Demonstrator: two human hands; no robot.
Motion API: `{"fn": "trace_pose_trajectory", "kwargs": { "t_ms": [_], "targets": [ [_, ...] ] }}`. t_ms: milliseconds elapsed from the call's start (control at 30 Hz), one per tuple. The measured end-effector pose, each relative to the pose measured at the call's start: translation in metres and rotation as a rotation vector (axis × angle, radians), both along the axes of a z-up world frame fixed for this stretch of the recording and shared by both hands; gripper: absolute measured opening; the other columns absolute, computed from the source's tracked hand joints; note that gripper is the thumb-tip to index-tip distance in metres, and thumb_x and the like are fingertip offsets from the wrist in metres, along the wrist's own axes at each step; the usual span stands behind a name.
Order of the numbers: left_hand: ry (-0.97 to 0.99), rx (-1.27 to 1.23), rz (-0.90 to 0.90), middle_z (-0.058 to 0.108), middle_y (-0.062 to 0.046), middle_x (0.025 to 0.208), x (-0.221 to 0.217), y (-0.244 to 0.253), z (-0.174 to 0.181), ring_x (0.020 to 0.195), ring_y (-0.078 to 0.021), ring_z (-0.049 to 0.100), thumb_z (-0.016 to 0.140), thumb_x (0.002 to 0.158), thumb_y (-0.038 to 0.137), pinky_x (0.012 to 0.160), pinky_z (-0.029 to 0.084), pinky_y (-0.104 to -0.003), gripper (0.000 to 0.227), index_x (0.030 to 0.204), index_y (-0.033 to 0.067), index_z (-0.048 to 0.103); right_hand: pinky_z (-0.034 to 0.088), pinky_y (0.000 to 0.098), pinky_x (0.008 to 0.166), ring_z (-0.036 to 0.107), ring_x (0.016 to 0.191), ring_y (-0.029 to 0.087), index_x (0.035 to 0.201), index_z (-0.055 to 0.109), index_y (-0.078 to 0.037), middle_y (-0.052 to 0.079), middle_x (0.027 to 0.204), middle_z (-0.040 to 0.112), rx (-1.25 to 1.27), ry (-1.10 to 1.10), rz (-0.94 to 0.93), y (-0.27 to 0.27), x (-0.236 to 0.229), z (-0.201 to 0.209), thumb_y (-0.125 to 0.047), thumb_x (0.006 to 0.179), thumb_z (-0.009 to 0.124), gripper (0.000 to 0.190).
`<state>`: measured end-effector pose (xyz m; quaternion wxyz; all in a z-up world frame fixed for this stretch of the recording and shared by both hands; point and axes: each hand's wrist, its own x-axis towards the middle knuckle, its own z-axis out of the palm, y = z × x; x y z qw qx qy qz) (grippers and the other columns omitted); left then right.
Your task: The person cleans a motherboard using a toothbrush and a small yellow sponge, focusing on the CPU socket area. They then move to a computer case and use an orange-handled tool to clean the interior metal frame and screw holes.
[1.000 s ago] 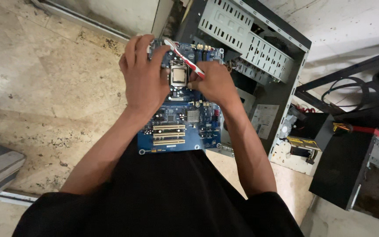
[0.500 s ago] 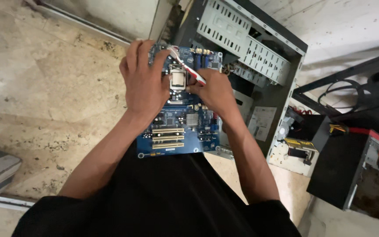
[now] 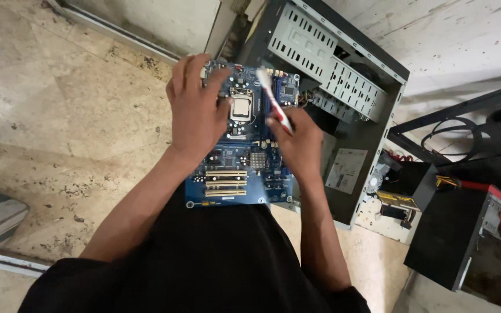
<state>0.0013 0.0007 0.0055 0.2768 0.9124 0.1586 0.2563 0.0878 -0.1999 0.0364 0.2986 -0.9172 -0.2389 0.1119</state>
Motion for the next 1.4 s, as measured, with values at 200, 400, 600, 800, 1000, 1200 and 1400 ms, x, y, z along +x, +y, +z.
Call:
{"fn": "trace_pose_trajectory", "kwargs": {
  "t_ms": [200,400,600,800,1000,1200,1400],
  "targets": [
    [0.042,0.102,-0.056,0.044,-0.015,0.143,0.001,-0.002,-0.008,0.141,-0.0406,0.035,0.094,0.087,0.022,0.1,0.047,-0.068,0.049,0.131,0.0162,0.07,0.054,0.0439,0.085,0.071,0.094,0.038,0.112,0.079,-0.008,0.021,0.097,0.07,0.099,-0.113,-0.34,-0.04,-0.013,0.004,-0.021,0.091,0.084,0.025],
    [-0.091,-0.26,-0.077,0.045,-0.02,0.14,-0.014,0.027,-0.009,0.132,-0.0484,0.05,0.072,0.109,0.03,0.094,0.051,-0.064,0.048,0.146,0.0094,0.05,0.052,0.0497,0.083,0.069,0.09,0.034,0.12,0.076,-0.002,0.027,0.099,0.075,0.205,0.254,-0.511,-0.079,-0.036,-0.012,-0.027,0.098,0.073,0.033],
    [0.305,-0.819,-0.034,0.039,-0.037,0.142,-0.045,0.022,0.029,0.126,-0.0564,0.056,0.05,0.117,0.031,0.096,0.051,-0.071,0.062,0.159,-0.0034,0.021,0.047,0.0321,0.076,0.055,0.083,0.018,0.115,0.08,-0.009,0.007,0.086,0.068,0.374,0.368,-0.521,-0.077,-0.046,-0.023,-0.015,0.098,0.071,0.02],
    [0.461,-0.797,0.098,0.068,-0.019,0.114,-0.057,0.018,-0.015,0.101,-0.0393,0.071,0.055,0.112,0.051,0.079,0.056,-0.061,0.058,0.149,0.0073,0.052,0.047,0.0292,0.074,0.056,0.078,0.015,0.113,0.081,-0.016,0.005,0.084,0.074,0.348,0.384,-0.527,-0.088,-0.043,-0.049,-0.019,0.096,0.075,0.019],
    [0.411,-0.757,-0.028,0.068,-0.029,0.11,-0.035,0.005,0.044,0.104,-0.052,0.069,0.05,0.115,0.043,0.081,0.055,-0.068,0.057,0.143,-0.0062,0.055,0.043,0.028,0.069,0.052,0.075,0.018,0.108,0.08,-0.005,0.009,0.08,0.066,0.485,0.379,-0.6,-0.09,-0.047,-0.013,-0.015,0.092,0.078,0.018],
    [0.443,-0.696,-0.177,0.072,-0.024,0.079,0.019,-0.027,0.056,0.072,-0.0412,0.076,0.062,0.103,0.048,0.06,0.061,-0.055,0.044,0.102,0.0044,0.063,0.038,0.0253,0.058,0.049,0.06,0.013,0.106,0.077,-0.003,0.006,0.071,0.062,0.43,0.394,-0.707,-0.128,-0.039,0.033,-0.013,0.093,0.077,0.016],
    [0.446,-0.649,-0.37,0.072,-0.029,0.099,0.058,-0.071,0.019,0.1,-0.0514,0.071,0.045,0.112,0.038,0.08,0.055,-0.063,0.054,0.137,-0.0078,0.059,0.038,0.0301,0.057,0.048,0.058,0.016,0.103,0.075,-0.005,0.008,0.071,0.06,0.293,0.372,-0.71,-0.193,-0.021,-0.009,-0.014,0.096,0.076,0.011]
  ]
}}
